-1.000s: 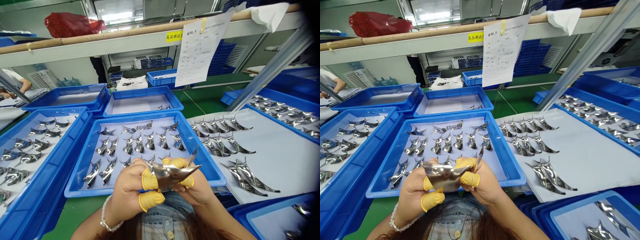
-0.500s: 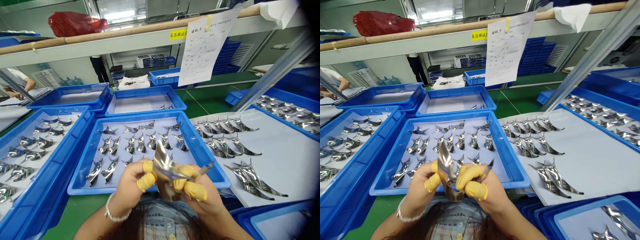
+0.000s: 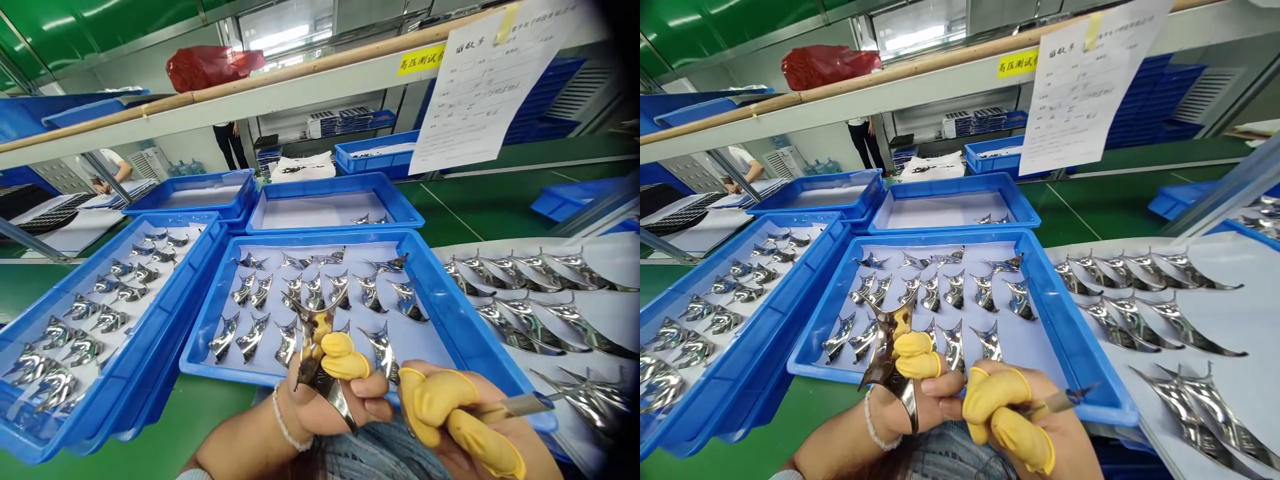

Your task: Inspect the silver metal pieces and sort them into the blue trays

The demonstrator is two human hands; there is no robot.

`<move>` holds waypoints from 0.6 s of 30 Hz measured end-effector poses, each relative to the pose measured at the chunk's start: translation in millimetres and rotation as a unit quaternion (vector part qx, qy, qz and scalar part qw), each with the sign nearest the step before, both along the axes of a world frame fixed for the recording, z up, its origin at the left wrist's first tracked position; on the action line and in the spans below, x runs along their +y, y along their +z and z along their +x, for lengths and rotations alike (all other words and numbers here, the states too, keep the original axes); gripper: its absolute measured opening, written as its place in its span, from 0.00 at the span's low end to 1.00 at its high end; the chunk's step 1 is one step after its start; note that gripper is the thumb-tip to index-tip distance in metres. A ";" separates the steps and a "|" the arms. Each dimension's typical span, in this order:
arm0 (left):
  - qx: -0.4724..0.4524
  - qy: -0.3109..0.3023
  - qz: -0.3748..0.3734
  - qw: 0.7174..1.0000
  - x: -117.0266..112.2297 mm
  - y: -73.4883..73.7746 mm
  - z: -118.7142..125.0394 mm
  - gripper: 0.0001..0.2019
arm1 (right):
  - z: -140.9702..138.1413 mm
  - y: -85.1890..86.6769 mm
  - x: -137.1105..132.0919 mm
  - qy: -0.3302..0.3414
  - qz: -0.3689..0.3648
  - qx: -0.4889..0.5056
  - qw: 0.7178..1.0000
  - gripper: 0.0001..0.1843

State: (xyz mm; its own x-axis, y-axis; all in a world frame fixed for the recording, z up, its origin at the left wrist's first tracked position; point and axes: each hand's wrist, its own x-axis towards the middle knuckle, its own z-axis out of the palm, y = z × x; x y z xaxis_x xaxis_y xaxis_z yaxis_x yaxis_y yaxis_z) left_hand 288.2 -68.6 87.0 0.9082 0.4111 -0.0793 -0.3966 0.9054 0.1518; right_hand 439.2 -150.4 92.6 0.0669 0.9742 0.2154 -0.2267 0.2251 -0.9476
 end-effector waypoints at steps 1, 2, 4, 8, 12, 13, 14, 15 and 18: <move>0.009 0.008 -0.005 1.000 0.1 0.2 -0.3 0.27 | -1.2 1.1 0.2 -0.005 0.003 0.004 1.000 0.18; 0.019 0.021 -0.006 1.000 0.6 0.0 -0.6 0.27 | -2.7 2.2 0.9 -0.014 0.006 0.001 1.000 0.16; 0.041 0.049 0.000 0.998 3.0 -0.9 -1.5 0.25 | -6.8 4.3 4.3 -0.040 0.021 -0.047 0.998 0.12; 0.059 0.090 0.011 0.994 11.1 -3.6 -4.4 0.19 | -15.4 6.4 18.9 -0.057 0.088 -0.209 0.972 0.08; 0.051 0.124 0.019 0.991 19.3 -10.1 -6.7 0.17 | -21.1 5.7 34.7 -0.069 0.098 -0.277 0.953 0.11; 0.055 0.123 0.027 0.991 21.2 -13.6 -7.1 0.17 | -22.8 4.9 37.8 -0.055 0.094 -0.292 0.950 0.11; 0.061 0.123 0.037 0.990 23.3 -17.9 -7.7 0.16 | -24.6 4.0 40.7 -0.038 0.090 -0.306 0.947 0.11; 0.067 0.130 0.047 0.988 25.7 -23.1 -8.6 0.16 | -26.7 3.3 43.7 -0.021 0.085 -0.320 0.943 0.10; 0.116 0.195 0.087 0.970 36.3 -40.9 -17.9 0.14 | -29.6 7.1 56.4 0.008 0.059 -0.342 0.938 0.09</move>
